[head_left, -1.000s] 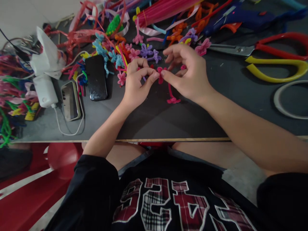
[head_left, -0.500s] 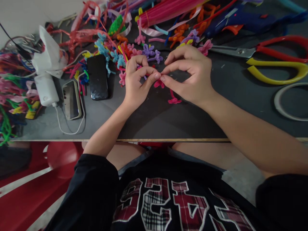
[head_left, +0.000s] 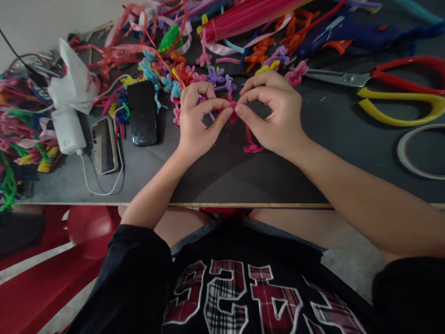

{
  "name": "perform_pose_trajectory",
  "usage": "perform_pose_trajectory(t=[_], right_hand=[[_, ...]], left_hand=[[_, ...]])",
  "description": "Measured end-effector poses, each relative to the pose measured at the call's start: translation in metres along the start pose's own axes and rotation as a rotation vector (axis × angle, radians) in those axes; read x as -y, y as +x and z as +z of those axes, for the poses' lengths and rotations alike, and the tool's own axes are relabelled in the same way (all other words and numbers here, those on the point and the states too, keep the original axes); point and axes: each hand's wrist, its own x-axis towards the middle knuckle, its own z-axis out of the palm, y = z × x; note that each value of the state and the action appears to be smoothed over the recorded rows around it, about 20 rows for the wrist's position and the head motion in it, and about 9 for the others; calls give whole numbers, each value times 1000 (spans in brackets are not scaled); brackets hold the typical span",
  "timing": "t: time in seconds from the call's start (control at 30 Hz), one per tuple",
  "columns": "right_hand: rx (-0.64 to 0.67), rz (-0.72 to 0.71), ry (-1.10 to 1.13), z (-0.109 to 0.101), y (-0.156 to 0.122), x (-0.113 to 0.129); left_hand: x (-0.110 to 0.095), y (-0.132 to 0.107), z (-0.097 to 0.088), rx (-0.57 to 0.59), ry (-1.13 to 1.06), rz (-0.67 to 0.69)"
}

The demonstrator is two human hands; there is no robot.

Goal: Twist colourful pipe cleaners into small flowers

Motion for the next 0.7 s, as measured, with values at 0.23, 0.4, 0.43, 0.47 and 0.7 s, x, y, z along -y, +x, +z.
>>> perform_pose_trajectory(t=[0.23, 0.4, 0.43, 0.47, 0.7], right_hand=[[42, -36, -65, -1, 0, 1], [90, -38, -75, -1, 0, 1], [99, -38, -72, -1, 0, 0], [109, -36, -70, -1, 0, -1], [167, -15, -58, 2, 1, -4]], left_hand=[[3, -3, 5, 47, 87, 41], [4, -7, 11, 112, 108, 36], [4, -8, 12, 121, 123, 40], [4, -8, 12, 126, 138, 44], [0, -13, 14, 141, 170, -3]])
